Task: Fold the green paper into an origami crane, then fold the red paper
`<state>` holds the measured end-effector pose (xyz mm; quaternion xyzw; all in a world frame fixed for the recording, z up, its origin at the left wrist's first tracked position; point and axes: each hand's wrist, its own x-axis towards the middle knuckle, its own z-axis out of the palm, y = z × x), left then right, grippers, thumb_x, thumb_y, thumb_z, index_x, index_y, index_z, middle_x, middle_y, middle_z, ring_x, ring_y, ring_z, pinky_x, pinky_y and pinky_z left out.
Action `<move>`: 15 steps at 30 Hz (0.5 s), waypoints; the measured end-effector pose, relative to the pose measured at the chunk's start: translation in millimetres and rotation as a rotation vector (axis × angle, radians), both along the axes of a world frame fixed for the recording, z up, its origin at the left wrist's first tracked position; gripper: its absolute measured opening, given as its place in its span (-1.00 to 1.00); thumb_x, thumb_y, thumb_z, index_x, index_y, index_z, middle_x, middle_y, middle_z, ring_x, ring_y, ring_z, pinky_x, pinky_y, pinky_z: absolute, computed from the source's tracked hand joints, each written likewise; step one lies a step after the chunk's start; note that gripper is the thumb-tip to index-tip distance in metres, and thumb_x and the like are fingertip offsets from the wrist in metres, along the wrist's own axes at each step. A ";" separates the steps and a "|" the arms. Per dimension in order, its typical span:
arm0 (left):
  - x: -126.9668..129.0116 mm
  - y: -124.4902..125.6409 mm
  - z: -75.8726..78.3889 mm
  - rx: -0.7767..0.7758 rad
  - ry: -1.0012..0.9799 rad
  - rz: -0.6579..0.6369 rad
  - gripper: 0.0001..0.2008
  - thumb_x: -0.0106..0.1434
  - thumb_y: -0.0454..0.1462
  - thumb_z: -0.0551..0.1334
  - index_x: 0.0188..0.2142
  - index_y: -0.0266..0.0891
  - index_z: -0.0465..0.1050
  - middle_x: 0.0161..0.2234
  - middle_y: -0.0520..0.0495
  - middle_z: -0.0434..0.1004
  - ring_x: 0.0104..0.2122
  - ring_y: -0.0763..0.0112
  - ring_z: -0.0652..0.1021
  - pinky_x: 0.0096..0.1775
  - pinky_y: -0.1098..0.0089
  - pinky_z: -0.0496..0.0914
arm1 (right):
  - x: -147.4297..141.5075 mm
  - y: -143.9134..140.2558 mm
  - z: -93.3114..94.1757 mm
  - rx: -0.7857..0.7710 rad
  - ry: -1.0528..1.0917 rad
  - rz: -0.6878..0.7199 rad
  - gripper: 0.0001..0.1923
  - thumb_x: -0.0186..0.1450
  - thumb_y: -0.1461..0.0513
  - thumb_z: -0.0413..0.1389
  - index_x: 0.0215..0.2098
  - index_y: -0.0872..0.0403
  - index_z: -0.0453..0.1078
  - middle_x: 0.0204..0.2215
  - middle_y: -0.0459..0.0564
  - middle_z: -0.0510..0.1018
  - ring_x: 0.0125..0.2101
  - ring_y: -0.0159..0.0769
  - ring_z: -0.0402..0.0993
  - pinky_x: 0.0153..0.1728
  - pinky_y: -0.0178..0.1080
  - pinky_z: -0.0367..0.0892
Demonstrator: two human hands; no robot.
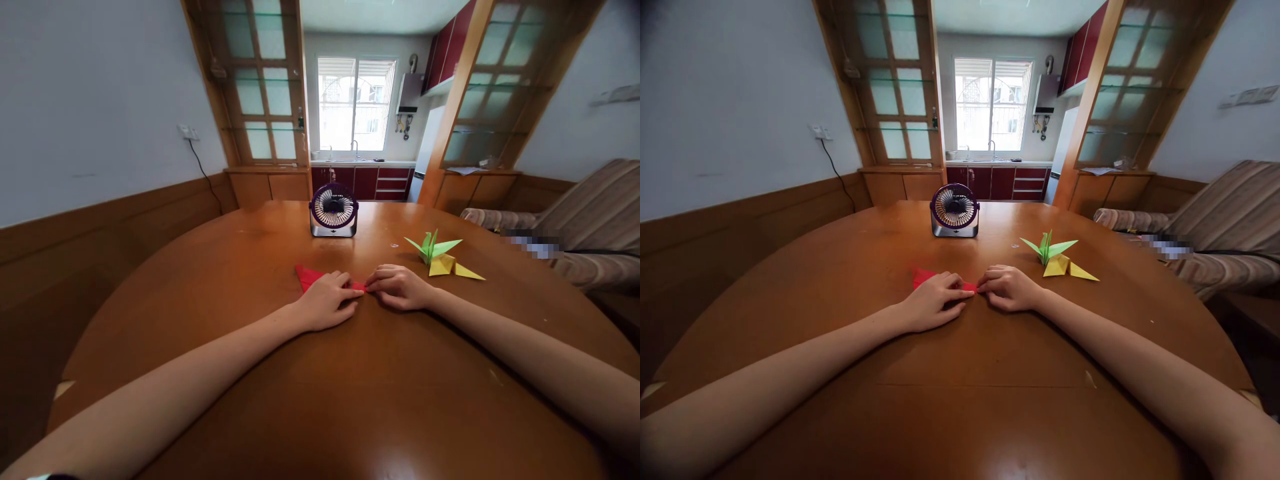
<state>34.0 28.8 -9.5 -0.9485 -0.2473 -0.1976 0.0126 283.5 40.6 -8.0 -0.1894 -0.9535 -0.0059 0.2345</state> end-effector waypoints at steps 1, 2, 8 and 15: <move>-0.1 -0.3 0.7 0.001 0.001 0.000 -0.66 0.32 -0.21 0.10 0.01 -0.18 0.51 -0.19 -0.16 0.44 -0.19 0.27 0.43 -0.11 0.27 0.34 | -0.6 -0.5 0.1 0.002 -0.003 0.007 -0.69 0.28 0.32 -0.02 -0.11 0.07 0.51 -0.21 0.09 0.58 -0.22 -0.20 0.47 -0.17 -0.12 0.39; -0.4 -0.5 1.5 -0.001 0.003 -0.003 -0.66 0.32 -0.22 0.10 0.01 -0.18 0.51 -0.20 -0.16 0.44 -0.20 0.27 0.43 -0.12 0.28 0.34 | -1.0 -0.8 0.2 0.003 -0.005 0.014 -0.69 0.28 0.31 -0.01 -0.11 0.06 0.51 -0.21 0.08 0.58 -0.22 -0.20 0.47 -0.16 -0.11 0.39; -5.5 1.6 7.0 -0.060 -0.006 -0.048 -0.69 0.33 -0.24 0.09 -0.08 -0.21 0.56 -0.22 -0.15 0.46 -0.24 0.31 0.46 -0.15 0.32 0.36 | -1.7 -1.0 1.5 -0.010 -0.007 0.014 -0.70 0.29 0.30 -0.02 -0.11 0.08 0.51 -0.21 0.10 0.59 -0.23 -0.20 0.48 -0.17 -0.12 0.39; -12.9 8.9 13.9 -0.167 -0.021 -0.120 -0.71 0.33 -0.26 0.08 -0.29 -0.24 0.60 -0.20 -0.14 0.49 -0.23 0.33 0.50 -0.14 0.34 0.36 | -4.2 -5.2 4.2 0.023 -0.054 0.010 -0.67 0.32 0.26 -0.02 -0.04 0.05 0.50 -0.23 0.10 0.56 -0.26 -0.21 0.44 -0.19 -0.14 0.37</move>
